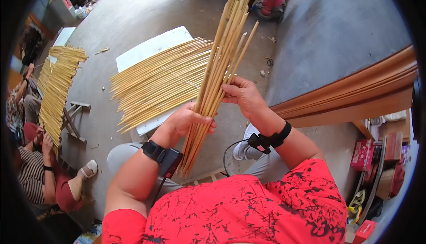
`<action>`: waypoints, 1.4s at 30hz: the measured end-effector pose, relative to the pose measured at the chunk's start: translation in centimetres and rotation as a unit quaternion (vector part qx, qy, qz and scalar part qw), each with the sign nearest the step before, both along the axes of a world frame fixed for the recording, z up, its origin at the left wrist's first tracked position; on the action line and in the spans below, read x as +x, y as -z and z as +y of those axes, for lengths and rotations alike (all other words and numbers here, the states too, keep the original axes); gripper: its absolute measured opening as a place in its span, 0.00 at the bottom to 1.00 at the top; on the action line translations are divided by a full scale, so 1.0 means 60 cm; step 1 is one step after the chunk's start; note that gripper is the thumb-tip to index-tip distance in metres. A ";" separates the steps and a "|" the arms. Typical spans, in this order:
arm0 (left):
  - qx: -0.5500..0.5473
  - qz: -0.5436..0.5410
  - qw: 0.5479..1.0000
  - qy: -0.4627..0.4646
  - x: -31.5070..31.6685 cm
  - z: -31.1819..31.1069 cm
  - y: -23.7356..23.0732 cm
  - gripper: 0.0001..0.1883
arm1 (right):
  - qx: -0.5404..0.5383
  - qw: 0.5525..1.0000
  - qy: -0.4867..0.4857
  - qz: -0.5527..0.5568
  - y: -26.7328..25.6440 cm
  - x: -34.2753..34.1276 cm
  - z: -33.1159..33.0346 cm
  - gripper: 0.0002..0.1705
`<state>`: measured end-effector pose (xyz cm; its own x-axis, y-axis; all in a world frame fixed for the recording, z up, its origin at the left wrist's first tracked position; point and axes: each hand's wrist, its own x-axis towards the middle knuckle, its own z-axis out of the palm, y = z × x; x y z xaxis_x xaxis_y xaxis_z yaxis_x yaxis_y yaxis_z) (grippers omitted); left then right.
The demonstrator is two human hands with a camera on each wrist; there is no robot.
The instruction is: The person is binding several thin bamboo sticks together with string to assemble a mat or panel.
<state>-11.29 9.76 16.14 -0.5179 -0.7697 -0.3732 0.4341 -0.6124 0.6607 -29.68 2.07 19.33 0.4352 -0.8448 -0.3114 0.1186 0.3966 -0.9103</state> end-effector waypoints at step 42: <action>-0.025 -0.009 0.999 -0.023 0.008 -0.001 -0.009 0.16 | 0.005 0.999 -0.007 0.042 0.028 0.002 -0.025 0.09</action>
